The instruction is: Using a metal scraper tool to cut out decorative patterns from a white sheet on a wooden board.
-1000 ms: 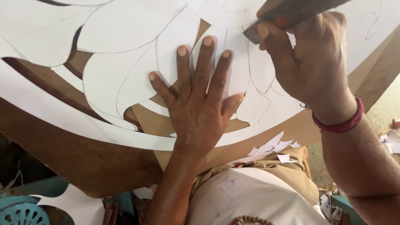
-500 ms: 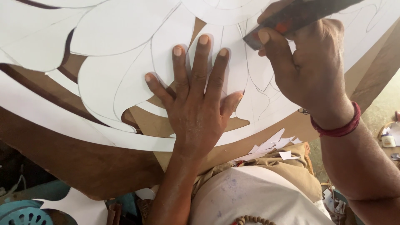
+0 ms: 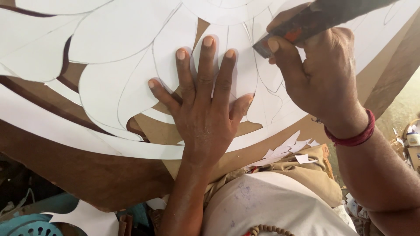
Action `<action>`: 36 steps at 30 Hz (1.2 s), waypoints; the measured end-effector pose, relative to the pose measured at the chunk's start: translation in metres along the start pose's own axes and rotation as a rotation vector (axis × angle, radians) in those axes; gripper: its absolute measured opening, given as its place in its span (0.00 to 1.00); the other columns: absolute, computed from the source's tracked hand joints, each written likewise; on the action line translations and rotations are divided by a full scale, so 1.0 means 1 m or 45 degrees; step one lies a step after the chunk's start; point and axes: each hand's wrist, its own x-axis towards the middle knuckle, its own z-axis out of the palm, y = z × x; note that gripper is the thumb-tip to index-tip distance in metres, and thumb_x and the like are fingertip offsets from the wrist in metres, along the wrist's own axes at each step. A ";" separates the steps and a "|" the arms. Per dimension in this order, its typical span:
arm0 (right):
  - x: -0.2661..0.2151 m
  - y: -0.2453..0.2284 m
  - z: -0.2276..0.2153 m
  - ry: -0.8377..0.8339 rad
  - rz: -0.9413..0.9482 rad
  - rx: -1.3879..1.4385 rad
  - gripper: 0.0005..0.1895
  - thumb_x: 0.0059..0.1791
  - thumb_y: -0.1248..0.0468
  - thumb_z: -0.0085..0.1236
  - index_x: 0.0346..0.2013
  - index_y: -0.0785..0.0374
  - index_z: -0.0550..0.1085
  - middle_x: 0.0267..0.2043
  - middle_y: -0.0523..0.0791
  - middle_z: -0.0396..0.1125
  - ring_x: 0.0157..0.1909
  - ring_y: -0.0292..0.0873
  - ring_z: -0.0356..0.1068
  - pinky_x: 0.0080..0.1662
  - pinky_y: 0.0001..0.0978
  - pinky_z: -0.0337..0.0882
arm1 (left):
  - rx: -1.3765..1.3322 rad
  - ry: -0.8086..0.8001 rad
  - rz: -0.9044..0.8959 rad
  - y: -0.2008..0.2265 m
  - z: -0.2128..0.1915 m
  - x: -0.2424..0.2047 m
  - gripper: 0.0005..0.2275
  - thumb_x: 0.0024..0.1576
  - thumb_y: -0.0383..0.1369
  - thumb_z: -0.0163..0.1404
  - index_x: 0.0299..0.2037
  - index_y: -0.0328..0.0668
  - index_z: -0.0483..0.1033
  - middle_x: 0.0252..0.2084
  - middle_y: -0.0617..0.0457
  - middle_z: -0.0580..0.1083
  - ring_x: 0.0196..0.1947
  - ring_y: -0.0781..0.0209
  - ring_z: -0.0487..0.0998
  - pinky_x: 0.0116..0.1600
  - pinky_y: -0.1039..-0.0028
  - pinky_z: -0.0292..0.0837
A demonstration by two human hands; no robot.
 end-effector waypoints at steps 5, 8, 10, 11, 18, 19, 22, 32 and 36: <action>-0.001 -0.002 -0.001 -0.030 0.070 -0.071 0.01 0.62 0.75 0.51 0.47 0.71 0.68 0.36 0.48 0.71 0.34 0.42 0.76 0.37 0.31 0.70 | 0.005 0.000 -0.006 0.001 -0.002 0.000 0.33 0.69 0.61 0.44 0.78 0.57 0.53 0.81 0.52 0.50 0.80 0.47 0.34 0.72 0.38 0.05; -0.008 0.002 0.001 -0.010 0.066 -0.036 0.02 0.62 0.74 0.50 0.49 0.72 0.68 0.37 0.47 0.71 0.36 0.41 0.76 0.40 0.30 0.71 | -0.009 0.002 -0.009 0.001 -0.001 0.000 0.32 0.69 0.61 0.44 0.78 0.57 0.54 0.81 0.52 0.51 0.80 0.47 0.34 0.72 0.38 0.06; -0.006 0.000 0.000 -0.019 0.080 -0.063 0.02 0.62 0.73 0.51 0.48 0.71 0.69 0.35 0.47 0.71 0.35 0.41 0.76 0.39 0.32 0.70 | -0.007 0.003 -0.006 0.001 -0.001 0.000 0.32 0.69 0.61 0.44 0.78 0.57 0.54 0.81 0.52 0.50 0.80 0.46 0.34 0.72 0.38 0.06; -0.005 -0.001 0.000 -0.028 0.091 -0.088 0.02 0.62 0.72 0.51 0.47 0.70 0.69 0.33 0.46 0.71 0.34 0.42 0.75 0.39 0.33 0.70 | -0.003 0.006 -0.005 0.001 -0.002 0.000 0.32 0.70 0.61 0.44 0.78 0.56 0.54 0.81 0.51 0.50 0.80 0.46 0.34 0.72 0.38 0.06; -0.013 -0.001 0.001 -0.024 0.102 -0.082 0.02 0.62 0.71 0.52 0.47 0.70 0.69 0.34 0.46 0.71 0.34 0.43 0.75 0.42 0.36 0.70 | 0.010 0.010 0.001 0.002 -0.001 0.001 0.31 0.70 0.61 0.41 0.78 0.56 0.56 0.80 0.51 0.51 0.80 0.45 0.35 0.72 0.38 0.06; -0.014 -0.001 0.001 -0.027 0.129 -0.062 0.03 0.63 0.70 0.53 0.47 0.69 0.69 0.33 0.46 0.71 0.33 0.43 0.75 0.41 0.36 0.71 | 0.025 0.011 -0.003 0.002 -0.001 0.001 0.31 0.70 0.61 0.40 0.77 0.57 0.56 0.80 0.51 0.51 0.79 0.46 0.36 0.72 0.38 0.07; -0.017 -0.001 0.002 -0.007 0.106 -0.066 0.04 0.63 0.70 0.54 0.47 0.69 0.69 0.34 0.48 0.71 0.34 0.45 0.75 0.40 0.36 0.71 | 0.056 0.019 -0.004 0.003 -0.001 0.001 0.31 0.70 0.61 0.37 0.77 0.57 0.57 0.80 0.52 0.51 0.79 0.46 0.36 0.72 0.38 0.07; -0.023 0.018 0.003 0.237 0.189 0.313 0.01 0.63 0.76 0.48 0.49 0.71 0.67 0.37 0.47 0.74 0.36 0.40 0.79 0.39 0.26 0.77 | 0.078 0.063 0.038 0.009 -0.011 0.003 0.30 0.70 0.59 0.36 0.76 0.51 0.60 0.80 0.46 0.52 0.79 0.44 0.33 0.72 0.38 0.08; 0.002 0.015 0.009 0.414 0.085 0.483 0.05 0.61 0.80 0.45 0.50 0.74 0.64 0.41 0.51 0.71 0.40 0.42 0.77 0.40 0.27 0.80 | 0.090 0.091 0.055 0.011 -0.010 0.004 0.31 0.69 0.59 0.37 0.76 0.50 0.61 0.80 0.47 0.51 0.80 0.45 0.32 0.73 0.39 0.08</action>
